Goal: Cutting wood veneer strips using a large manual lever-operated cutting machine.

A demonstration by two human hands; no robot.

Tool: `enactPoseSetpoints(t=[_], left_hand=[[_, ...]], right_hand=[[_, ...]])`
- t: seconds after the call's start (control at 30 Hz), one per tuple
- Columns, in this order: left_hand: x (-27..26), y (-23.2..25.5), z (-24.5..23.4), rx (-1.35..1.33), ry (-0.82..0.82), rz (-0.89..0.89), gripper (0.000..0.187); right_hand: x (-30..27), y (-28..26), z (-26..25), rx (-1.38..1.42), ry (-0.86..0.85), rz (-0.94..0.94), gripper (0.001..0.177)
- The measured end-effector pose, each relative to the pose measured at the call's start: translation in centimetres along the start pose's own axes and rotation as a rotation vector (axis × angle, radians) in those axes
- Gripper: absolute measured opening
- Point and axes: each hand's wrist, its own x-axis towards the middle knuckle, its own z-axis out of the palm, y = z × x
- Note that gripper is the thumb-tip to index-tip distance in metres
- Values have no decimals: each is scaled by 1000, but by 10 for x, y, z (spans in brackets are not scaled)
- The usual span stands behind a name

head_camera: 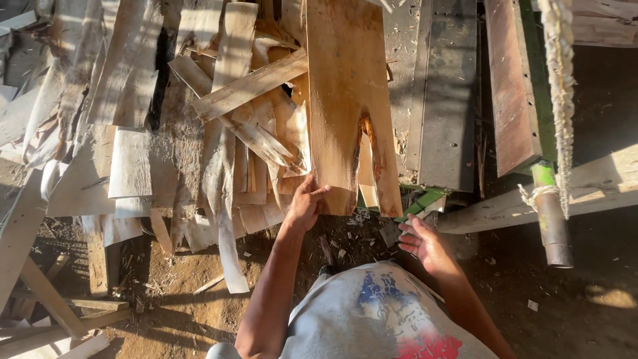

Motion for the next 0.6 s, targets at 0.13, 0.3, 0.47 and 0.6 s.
enactPoseSetpoints(t=[0.13,0.3,0.47,0.6], left_hand=[[-51,-14,-26,-119,-128,279,60],[-142,-35,-66,-301,138,331,45],[-223,-34,-100,-496,307,586,48],[-286,10,-145,-595,394,682,57]], right_hand=[[27,12,50,-34,-139,67,34],[40,32,118,-245,-381,60,28],[46,72,183,-342,-501,77,36],[15,85,303,-427,-702,224,42]])
